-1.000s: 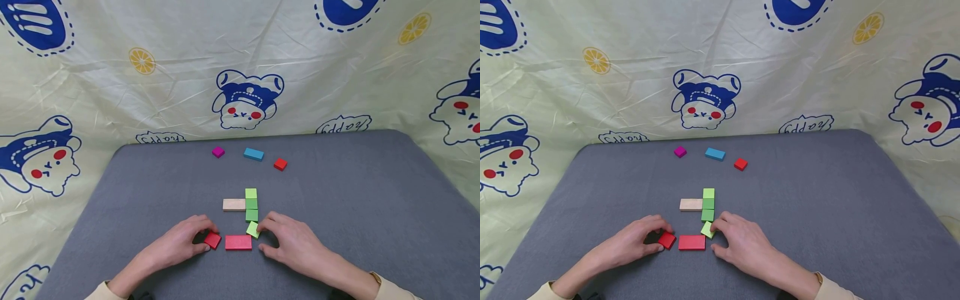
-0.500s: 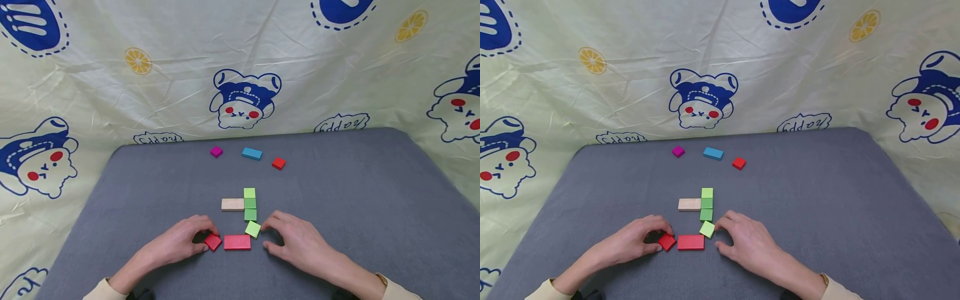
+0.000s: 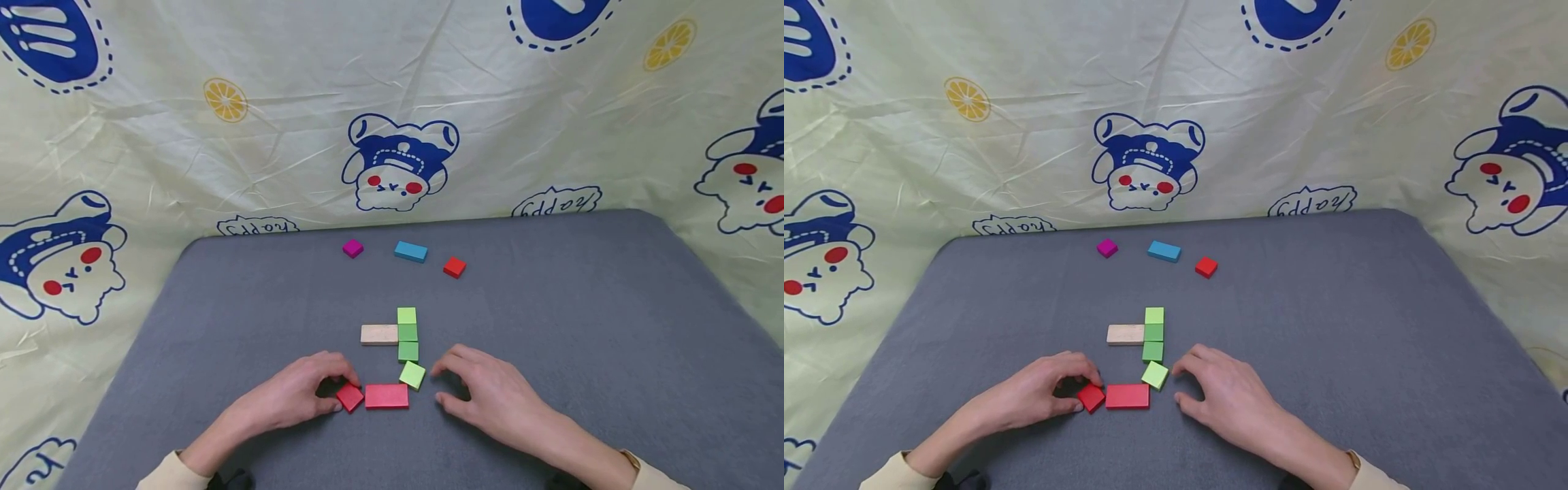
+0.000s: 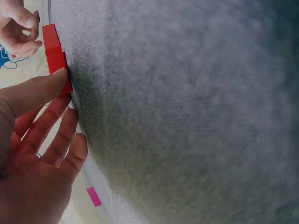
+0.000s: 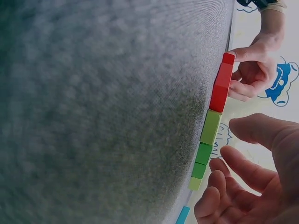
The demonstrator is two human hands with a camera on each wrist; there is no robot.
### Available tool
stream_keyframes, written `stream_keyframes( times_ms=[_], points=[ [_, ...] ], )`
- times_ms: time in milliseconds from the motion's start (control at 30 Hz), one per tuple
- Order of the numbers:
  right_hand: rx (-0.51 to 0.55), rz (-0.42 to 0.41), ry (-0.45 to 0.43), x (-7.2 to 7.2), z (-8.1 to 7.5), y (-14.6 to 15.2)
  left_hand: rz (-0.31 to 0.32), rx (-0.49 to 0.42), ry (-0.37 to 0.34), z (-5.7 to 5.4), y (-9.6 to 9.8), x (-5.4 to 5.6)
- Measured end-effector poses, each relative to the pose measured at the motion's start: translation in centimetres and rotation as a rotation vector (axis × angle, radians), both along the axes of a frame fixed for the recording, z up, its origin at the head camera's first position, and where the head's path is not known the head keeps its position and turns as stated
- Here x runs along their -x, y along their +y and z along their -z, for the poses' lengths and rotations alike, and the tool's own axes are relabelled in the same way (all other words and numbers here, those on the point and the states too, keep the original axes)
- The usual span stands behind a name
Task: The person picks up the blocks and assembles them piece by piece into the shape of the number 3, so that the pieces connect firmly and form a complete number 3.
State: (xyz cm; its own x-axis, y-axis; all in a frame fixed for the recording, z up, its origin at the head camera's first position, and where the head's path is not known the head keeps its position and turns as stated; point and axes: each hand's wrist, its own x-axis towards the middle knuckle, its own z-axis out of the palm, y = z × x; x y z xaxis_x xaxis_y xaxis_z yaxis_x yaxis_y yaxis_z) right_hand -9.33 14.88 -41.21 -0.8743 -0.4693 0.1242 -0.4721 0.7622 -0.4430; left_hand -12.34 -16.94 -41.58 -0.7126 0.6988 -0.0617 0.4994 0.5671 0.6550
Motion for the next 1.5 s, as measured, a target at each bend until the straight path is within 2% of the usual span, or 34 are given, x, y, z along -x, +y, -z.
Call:
stream_keyframes(
  times_ms=[433,1033,1233,1500],
  points=[
    [0.002,-0.001,-0.009,0.3,0.0,0.1,-0.004,-0.007,-0.035,0.1,-0.1,0.1],
    [-0.002,-0.018,-0.030,0.8,-0.4,0.0,-0.008,-0.016,-0.045,0.2,-0.1,0.1],
    [0.007,-0.013,-0.018,1.4,-0.7,0.3,-0.005,-0.020,-0.050,0.2,-0.2,0.2],
    [0.023,0.024,-0.045,2.8,-1.3,0.8,-0.003,-0.005,-0.039,0.2,-0.1,0.2]
  ],
)
